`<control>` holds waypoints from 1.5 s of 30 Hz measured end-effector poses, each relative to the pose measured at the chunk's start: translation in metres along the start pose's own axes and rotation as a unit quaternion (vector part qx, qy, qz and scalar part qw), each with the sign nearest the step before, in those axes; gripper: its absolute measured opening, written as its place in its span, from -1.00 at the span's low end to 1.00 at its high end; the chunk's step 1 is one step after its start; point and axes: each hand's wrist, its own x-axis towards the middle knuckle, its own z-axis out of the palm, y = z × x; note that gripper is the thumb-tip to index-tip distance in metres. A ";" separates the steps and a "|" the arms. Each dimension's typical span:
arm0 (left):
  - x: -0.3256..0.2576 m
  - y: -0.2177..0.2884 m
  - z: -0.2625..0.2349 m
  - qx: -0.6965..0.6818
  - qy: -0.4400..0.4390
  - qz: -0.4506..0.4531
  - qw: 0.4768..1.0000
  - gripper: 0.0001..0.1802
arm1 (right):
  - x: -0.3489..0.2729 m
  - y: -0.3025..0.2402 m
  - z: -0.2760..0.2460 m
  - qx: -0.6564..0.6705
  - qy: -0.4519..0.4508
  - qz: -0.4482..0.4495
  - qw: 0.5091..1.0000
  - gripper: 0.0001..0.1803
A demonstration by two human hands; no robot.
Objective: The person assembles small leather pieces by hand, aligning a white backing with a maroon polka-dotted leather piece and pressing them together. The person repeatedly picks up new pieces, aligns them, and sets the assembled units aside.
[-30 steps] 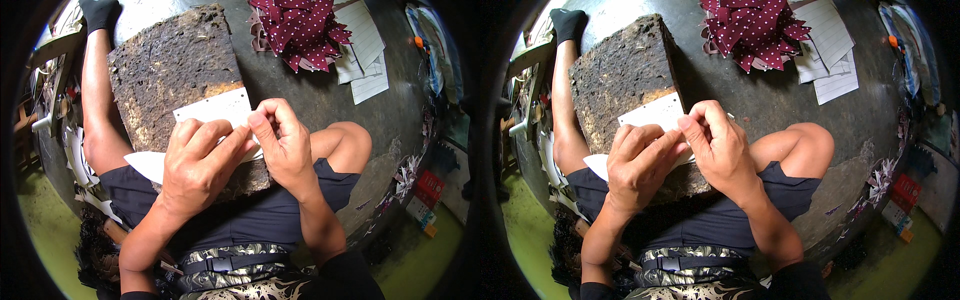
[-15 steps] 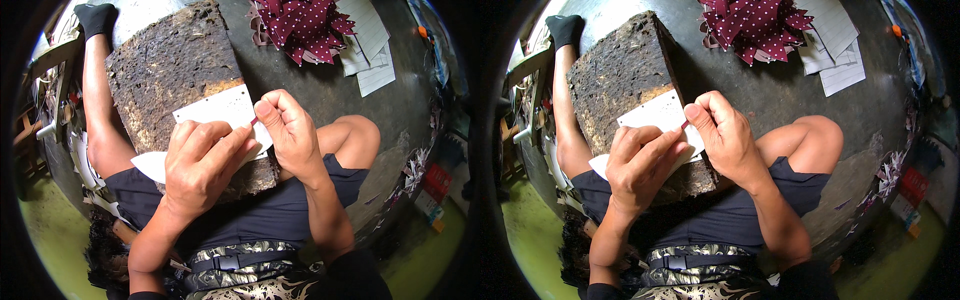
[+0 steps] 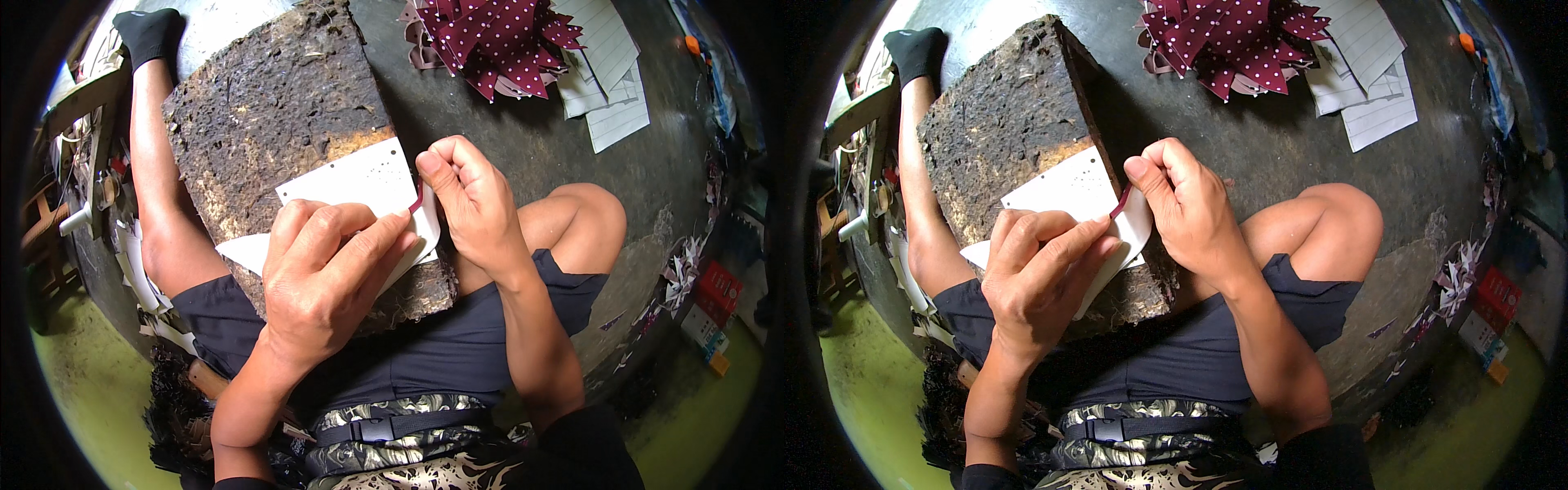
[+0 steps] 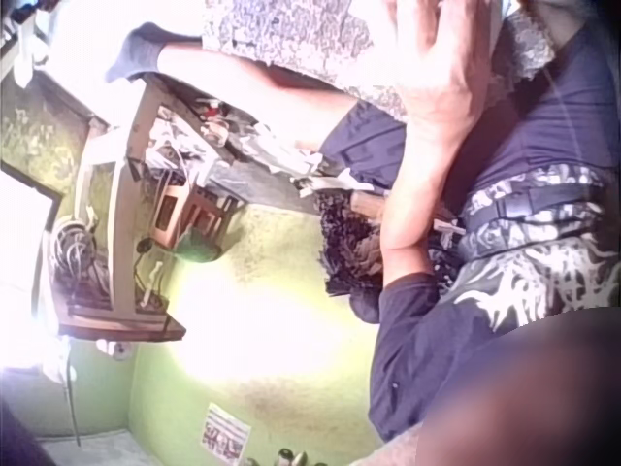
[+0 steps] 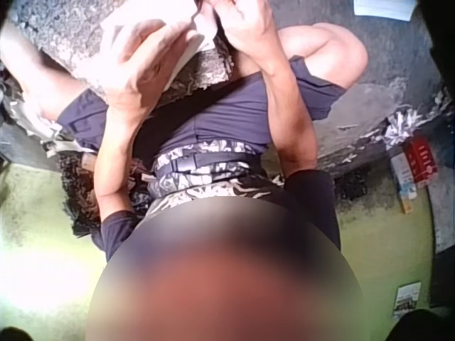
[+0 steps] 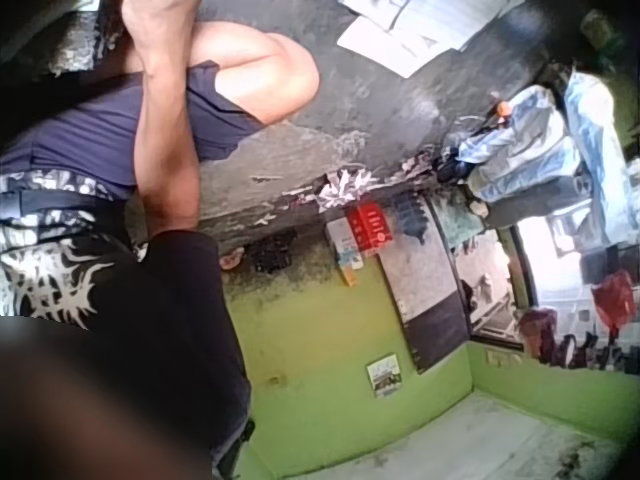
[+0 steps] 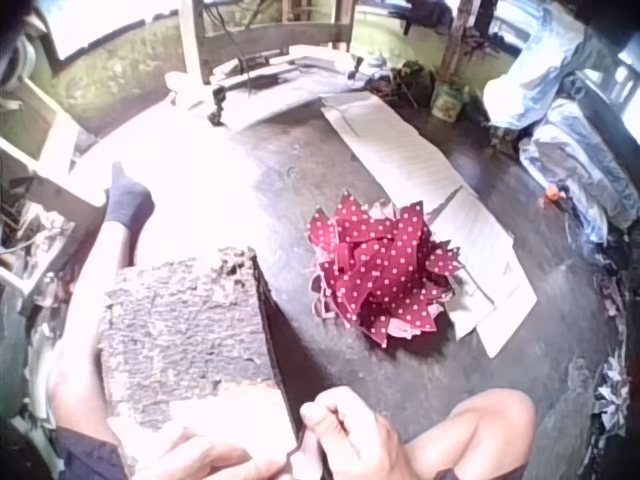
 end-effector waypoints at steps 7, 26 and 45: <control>0.000 -0.001 0.001 -0.007 0.005 -0.006 1.000 -0.64 | 0.005 0.008 0.000 -0.027 0.009 -0.001 1.000 -0.62; 0.002 -0.004 -0.002 -0.006 -0.015 0.001 1.000 -0.65 | 0.022 0.023 0.000 -0.120 0.024 -0.029 0.992 -0.69; 0.000 0.001 0.002 0.008 -0.001 -0.009 1.000 -0.66 | -0.040 -0.043 0.029 0.316 0.116 0.020 0.941 -0.03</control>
